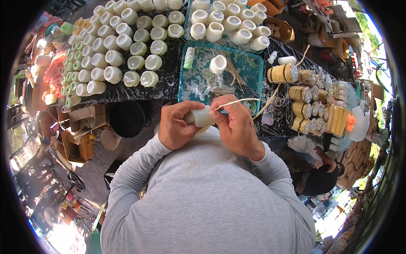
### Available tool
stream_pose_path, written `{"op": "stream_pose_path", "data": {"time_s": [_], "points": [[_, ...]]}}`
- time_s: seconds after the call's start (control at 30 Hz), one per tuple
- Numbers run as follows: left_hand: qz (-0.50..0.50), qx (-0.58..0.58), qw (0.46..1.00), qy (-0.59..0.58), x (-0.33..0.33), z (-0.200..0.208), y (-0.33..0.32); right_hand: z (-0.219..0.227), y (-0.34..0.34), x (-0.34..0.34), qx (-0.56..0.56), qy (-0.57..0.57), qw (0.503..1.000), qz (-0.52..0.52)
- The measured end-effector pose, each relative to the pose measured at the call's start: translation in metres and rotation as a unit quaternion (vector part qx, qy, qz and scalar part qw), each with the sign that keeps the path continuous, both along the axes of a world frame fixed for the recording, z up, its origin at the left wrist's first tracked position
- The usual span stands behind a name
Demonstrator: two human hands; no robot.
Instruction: The person inserts wicks into small cylindrical candle molds, then ties the wicks with string. They handle white and green molds and pink candle bundles, placing finished items back on the table.
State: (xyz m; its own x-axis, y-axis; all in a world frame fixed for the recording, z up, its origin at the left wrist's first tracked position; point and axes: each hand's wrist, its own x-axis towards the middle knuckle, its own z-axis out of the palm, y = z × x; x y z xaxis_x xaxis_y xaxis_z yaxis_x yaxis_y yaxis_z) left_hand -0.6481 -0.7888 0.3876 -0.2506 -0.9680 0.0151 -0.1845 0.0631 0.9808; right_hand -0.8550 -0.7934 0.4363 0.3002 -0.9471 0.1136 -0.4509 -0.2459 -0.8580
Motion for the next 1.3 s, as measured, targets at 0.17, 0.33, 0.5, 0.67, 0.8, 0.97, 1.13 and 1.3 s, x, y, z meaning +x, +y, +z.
{"op": "stream_pose_path", "data": {"time_s": [0.17,0.33,0.5,0.67,0.8,0.97,1.13,1.3], "points": [[-0.004,-0.019,1.000,-0.007,0.003,0.001,-0.002,0.001,-0.003,0.004,-0.035,0.025,0.999,0.011],[-0.006,-0.024,1.000,-0.010,0.004,0.002,-0.004,0.002,-0.002,0.006,0.001,0.008,1.000,-0.002],[-0.009,-0.025,1.000,-0.011,0.005,0.003,-0.005,0.000,-0.002,0.007,-0.005,0.011,1.000,0.000],[-0.010,-0.021,1.000,-0.015,0.006,0.004,-0.005,-0.002,-0.003,0.008,-0.015,0.027,0.999,0.004],[-0.009,-0.037,0.999,-0.026,0.007,0.003,-0.005,-0.003,-0.004,0.010,-0.004,0.029,1.000,0.003],[-0.002,-0.027,0.999,-0.024,0.006,0.003,-0.003,-0.005,-0.006,0.011,-0.028,0.029,0.999,0.015],[0.006,-0.041,0.999,-0.028,0.005,0.007,-0.003,-0.007,-0.006,0.011,-0.039,0.019,0.999,0.019],[0.010,-0.074,0.997,-0.013,0.002,0.010,-0.006,-0.010,-0.006,0.012,-0.054,0.023,0.998,0.012]]}}
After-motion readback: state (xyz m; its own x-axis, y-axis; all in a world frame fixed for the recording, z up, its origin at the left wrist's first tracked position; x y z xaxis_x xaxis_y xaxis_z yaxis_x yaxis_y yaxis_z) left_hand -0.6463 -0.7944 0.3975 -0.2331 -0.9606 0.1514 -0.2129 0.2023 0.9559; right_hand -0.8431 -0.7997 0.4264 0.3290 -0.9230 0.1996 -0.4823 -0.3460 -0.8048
